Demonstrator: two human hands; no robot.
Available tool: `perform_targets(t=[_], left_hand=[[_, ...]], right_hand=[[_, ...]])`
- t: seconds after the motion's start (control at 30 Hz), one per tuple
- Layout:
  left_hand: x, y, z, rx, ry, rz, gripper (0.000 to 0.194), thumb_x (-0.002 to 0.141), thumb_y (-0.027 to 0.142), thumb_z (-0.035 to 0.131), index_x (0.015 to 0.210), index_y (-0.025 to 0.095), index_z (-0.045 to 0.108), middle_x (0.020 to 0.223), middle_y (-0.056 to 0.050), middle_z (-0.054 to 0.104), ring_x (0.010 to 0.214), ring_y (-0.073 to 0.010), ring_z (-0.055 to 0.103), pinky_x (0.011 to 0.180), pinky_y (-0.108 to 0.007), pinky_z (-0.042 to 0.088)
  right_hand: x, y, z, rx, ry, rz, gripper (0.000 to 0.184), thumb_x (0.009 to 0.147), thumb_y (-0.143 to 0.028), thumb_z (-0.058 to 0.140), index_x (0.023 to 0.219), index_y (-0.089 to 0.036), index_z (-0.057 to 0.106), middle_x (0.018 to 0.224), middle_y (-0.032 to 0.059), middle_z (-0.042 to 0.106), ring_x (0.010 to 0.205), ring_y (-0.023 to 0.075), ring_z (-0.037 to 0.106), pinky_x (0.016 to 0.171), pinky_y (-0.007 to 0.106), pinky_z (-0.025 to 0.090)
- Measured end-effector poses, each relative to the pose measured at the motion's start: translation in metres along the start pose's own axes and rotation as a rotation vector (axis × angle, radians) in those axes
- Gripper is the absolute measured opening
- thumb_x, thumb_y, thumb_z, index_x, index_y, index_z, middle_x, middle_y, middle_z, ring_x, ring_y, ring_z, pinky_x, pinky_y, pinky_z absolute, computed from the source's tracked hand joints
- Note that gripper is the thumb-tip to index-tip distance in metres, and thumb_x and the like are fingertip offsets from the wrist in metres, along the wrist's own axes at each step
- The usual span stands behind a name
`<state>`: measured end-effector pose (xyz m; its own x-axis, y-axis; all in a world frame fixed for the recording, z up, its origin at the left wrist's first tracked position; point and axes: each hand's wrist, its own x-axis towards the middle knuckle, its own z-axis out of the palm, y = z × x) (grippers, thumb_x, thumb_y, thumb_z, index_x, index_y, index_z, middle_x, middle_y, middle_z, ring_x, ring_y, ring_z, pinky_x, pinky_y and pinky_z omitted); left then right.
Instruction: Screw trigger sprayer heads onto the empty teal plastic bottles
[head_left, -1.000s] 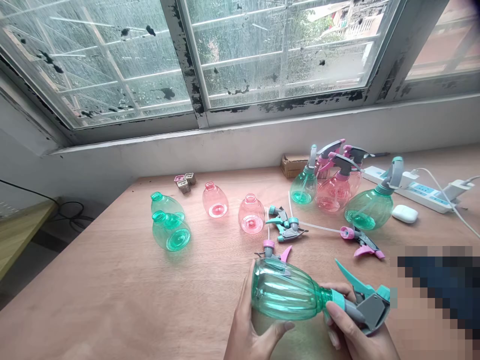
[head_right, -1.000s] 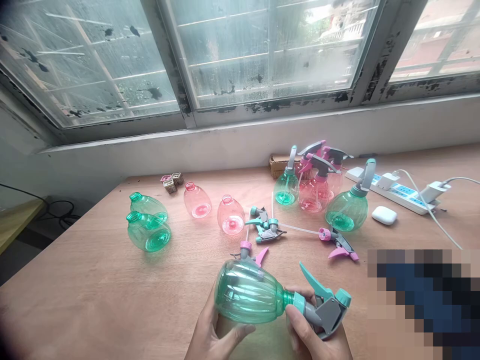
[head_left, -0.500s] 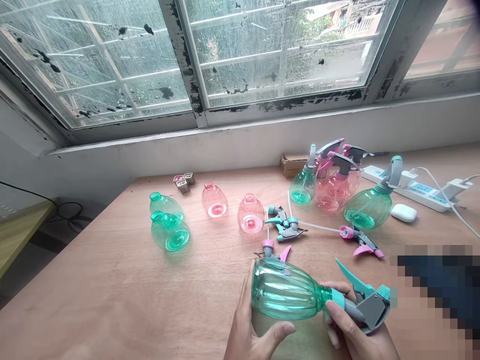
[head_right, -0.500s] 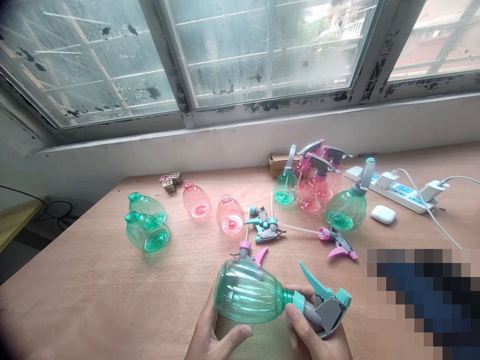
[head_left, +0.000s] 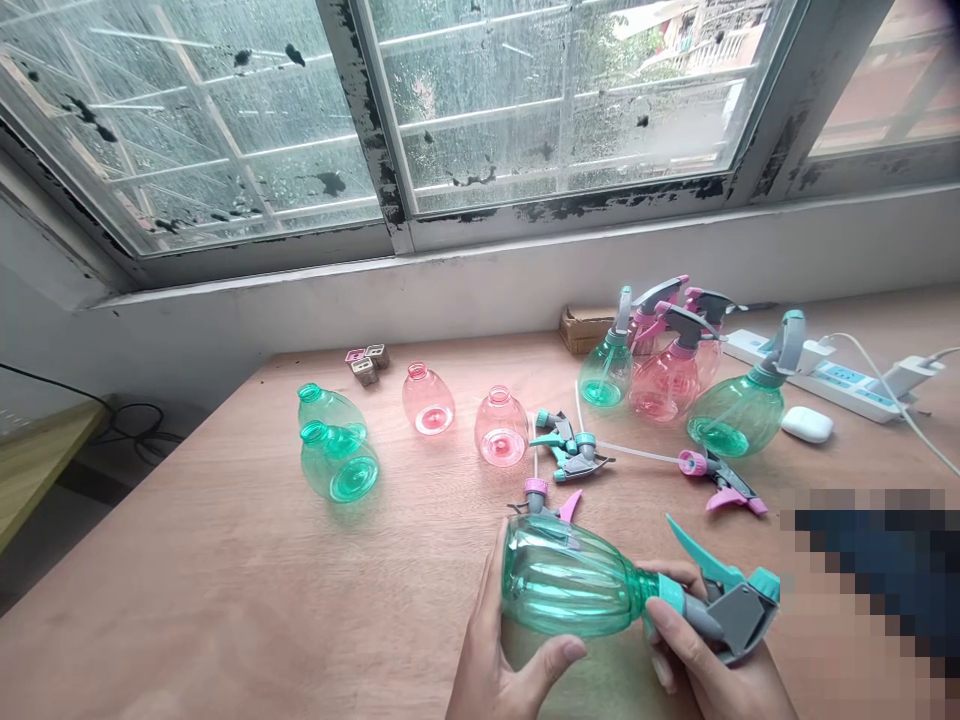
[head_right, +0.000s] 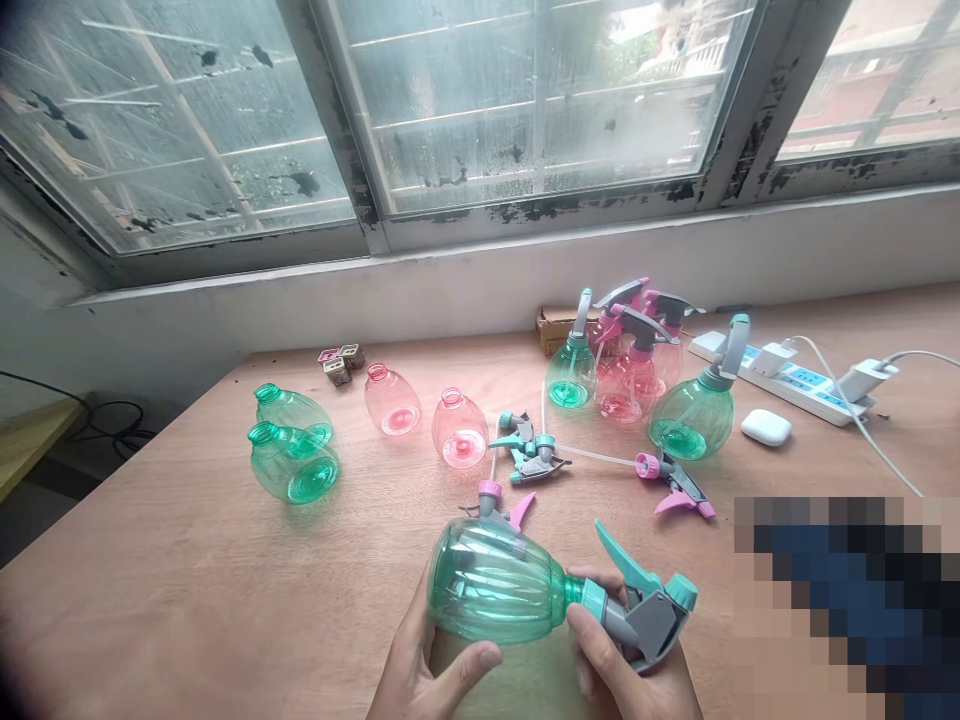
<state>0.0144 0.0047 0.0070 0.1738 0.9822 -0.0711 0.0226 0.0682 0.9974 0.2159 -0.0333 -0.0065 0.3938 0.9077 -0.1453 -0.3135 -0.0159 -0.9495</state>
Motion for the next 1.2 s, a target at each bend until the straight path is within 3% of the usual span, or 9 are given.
perform_targets(t=[1.2], left_hand=[[0.0018, 0.0102, 0.0005, 0.028, -0.025, 0.036, 0.098, 0.082, 0.055, 0.088, 0.165, 0.029, 0.042, 0.171, -0.008, 0.048, 0.163, -0.0354, 0.034, 0.135, -0.049, 0.026]], right_hand=[[0.0002, -0.0019, -0.0001, 0.007, -0.008, 0.015, 0.040, 0.087, -0.052, 0.088, 0.106, -0.019, 0.074, 0.062, -0.0017, 0.064, 0.046, 0.0155, 0.056, 0.049, 0.030, 0.041]])
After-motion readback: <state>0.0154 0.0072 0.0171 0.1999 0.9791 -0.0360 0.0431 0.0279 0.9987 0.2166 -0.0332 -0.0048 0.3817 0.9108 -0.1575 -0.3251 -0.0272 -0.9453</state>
